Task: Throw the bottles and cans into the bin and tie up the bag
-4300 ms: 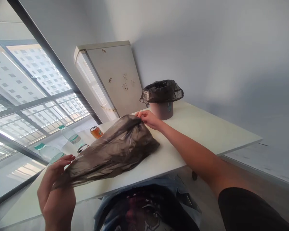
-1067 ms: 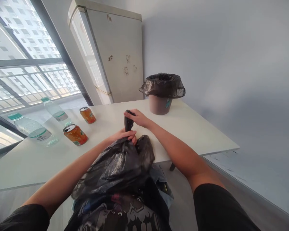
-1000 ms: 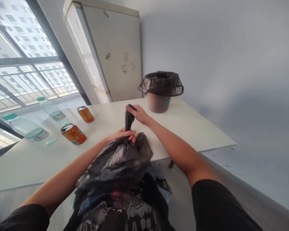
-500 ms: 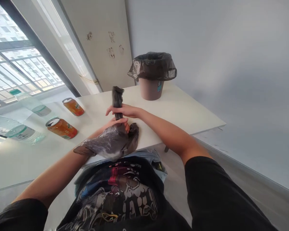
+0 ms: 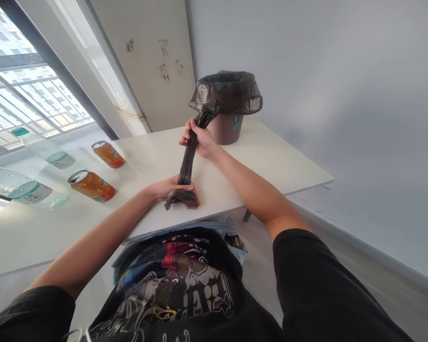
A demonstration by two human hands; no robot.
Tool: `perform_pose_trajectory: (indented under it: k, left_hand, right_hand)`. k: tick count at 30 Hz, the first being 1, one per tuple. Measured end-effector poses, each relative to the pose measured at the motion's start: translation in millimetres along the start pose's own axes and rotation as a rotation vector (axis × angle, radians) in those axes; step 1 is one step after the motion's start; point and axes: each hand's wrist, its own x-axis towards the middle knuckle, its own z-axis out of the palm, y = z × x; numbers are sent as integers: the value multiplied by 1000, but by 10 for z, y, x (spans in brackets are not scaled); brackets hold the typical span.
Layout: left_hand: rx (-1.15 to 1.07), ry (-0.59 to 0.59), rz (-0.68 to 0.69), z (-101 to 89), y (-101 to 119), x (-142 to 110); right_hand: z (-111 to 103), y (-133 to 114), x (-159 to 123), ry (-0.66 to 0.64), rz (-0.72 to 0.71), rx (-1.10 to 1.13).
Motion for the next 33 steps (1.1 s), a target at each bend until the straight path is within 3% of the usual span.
perform_pose_trajectory:
  k: [3,6,10,16,20,22,26,33]
  left_hand:
    - [4,-68,116,-32,20,14]
    - [-64,34,231,-81,4,61]
    - [-131,193,156,-151,-22,110]
    - [-301,77,87,-199,-23,123]
    - [-421,57,97,-208,-14,127]
    - [-457,63,99,-225,-7,123]
    - [-542,68,117,-282,-16,111]
    - [-529,81,138,-312,-33,121]
  right_hand:
    - [-16,-67,14,-40,28,28]
    - [-87,-152,44,18,2,27]
    - [-155,-231,56,123,-42,2]
    - [-121,-214,45,194,-86,-193]
    - [-184,-103,78,176,-202,-483]
    - [-219,-73,64,97,-316,-742]
    - [-210,-104,-48,-274,-463,-1379]
    - [-5,-111,-184,-574,-459,-1837]
